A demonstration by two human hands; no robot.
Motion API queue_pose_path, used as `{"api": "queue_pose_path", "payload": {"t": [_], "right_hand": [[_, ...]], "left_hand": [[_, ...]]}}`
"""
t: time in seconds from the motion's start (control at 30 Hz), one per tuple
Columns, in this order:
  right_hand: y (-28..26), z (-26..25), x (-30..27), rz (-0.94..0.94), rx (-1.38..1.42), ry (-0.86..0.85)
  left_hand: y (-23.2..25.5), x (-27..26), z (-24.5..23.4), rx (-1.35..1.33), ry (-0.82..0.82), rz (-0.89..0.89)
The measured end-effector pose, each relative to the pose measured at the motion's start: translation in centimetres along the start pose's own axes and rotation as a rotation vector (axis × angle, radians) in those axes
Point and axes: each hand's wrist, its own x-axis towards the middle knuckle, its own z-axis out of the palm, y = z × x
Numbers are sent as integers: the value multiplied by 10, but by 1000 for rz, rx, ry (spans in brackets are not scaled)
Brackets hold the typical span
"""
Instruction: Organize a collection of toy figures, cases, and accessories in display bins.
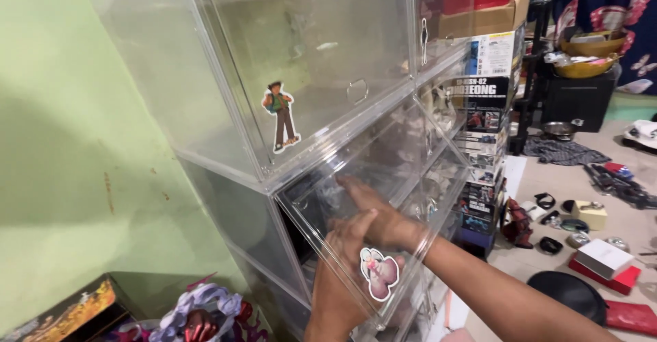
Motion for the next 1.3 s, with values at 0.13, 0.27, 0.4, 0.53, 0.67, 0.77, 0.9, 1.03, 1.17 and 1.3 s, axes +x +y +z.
{"api": "queue_pose_path", "payload": {"t": [0.13,0.27,0.4,0.53,0.67,0.77,0.9,1.03,1.17,1.3], "right_hand": [[15,-7,-55,-221,-185,242],[64,-13,-116,-177,-124,313],[133,-22,-158,-5,-55,467],[194,-38,-202,366,-83,420],[271,-42,-247,567,-117,269],[348,-25,-292,759,-280,90],[426,9,-347,930,-439,-245],[519,64,-395,958,-513,-551],[570,112,-421,988,-475,-446],[578,124,-399,1165,-569,-607]], "left_hand": [[-8,-8,4,-108,-80,-174],[-18,-35,53,-380,-32,-510],[-45,-75,116,-1002,69,-644],[-52,-72,140,-1015,177,-632],[-59,-91,186,-1032,144,-648],[-68,-125,238,-919,46,-727],[-110,-193,325,-999,-115,-893],[-172,-291,407,-1078,-90,-1026],[-186,-291,411,-1044,-217,-1198],[-209,-303,435,-1045,-163,-1184]]}}
